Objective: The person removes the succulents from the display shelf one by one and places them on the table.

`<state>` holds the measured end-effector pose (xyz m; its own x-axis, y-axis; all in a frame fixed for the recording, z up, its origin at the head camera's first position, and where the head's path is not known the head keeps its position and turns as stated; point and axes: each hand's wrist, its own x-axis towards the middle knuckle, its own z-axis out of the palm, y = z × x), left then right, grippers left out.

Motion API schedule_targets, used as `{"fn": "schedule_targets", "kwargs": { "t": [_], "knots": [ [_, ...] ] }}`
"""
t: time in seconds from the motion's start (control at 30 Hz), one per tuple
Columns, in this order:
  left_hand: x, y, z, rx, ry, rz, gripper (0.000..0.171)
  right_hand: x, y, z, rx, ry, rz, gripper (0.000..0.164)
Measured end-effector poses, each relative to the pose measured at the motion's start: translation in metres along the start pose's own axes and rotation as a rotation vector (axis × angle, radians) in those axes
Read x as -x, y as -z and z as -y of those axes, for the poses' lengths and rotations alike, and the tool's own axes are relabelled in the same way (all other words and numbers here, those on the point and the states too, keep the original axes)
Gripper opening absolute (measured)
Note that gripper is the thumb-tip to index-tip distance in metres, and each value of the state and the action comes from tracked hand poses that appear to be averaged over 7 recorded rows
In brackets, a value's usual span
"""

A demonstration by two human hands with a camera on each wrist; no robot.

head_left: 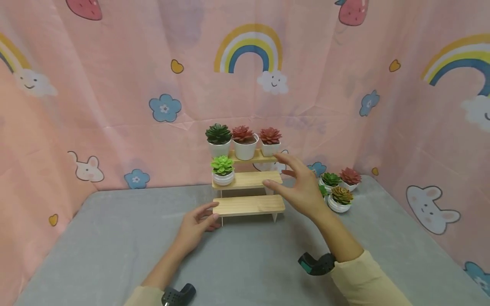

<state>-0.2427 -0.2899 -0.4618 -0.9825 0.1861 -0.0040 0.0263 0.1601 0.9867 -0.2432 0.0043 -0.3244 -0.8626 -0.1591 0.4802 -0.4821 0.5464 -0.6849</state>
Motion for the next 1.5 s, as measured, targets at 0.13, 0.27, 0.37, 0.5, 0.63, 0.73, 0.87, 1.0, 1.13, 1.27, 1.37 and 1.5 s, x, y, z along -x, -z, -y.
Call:
{"fn": "schedule_targets", "kwargs": {
  "t": [0.13,0.27,0.37,0.5,0.63,0.73,0.87,1.0,1.13,1.27,1.37,1.5],
  "knots": [
    [-0.001,0.000,0.001,-0.005,0.000,0.001,0.041,-0.008,-0.021,0.009,-0.019,0.025,0.056,0.069],
    [-0.001,0.001,0.001,-0.006,-0.004,0.006,0.042,-0.016,-0.037,0.014,0.000,0.010,0.094,0.070],
    [-0.001,0.001,0.001,-0.006,-0.006,0.012,0.042,-0.023,-0.048,0.016,0.002,-0.012,0.116,0.069],
    [-0.002,0.001,0.002,-0.009,-0.006,0.018,0.042,-0.029,-0.060,0.017,-0.034,-0.029,0.145,0.068],
    [-0.003,0.001,0.002,-0.006,-0.009,0.021,0.041,-0.033,-0.072,0.018,-0.072,-0.050,0.158,0.069],
    [-0.002,0.001,0.001,0.004,-0.009,0.020,0.042,-0.037,-0.082,0.019,-0.073,-0.055,0.149,0.069],
    [-0.001,0.002,0.000,0.018,-0.010,0.023,0.042,-0.041,-0.095,0.019,-0.033,-0.053,0.138,0.070],
    [-0.001,0.002,0.000,0.019,-0.019,0.031,0.042,-0.045,-0.106,0.019,0.012,-0.065,0.119,0.071],
    [-0.001,0.003,0.002,0.016,-0.029,0.035,0.043,-0.047,-0.116,0.019,0.047,-0.054,0.097,0.068],
    [-0.002,0.003,0.003,0.020,-0.031,0.032,0.043,-0.046,-0.125,0.017,0.052,-0.058,0.060,0.061],
    [-0.002,0.003,0.003,0.022,-0.027,0.030,0.043,-0.045,-0.131,0.015,0.031,-0.057,0.004,0.056],
    [-0.002,0.004,0.002,0.023,-0.029,0.030,0.042,-0.044,-0.137,0.012,-0.004,-0.060,-0.034,0.054]
  ]
}}
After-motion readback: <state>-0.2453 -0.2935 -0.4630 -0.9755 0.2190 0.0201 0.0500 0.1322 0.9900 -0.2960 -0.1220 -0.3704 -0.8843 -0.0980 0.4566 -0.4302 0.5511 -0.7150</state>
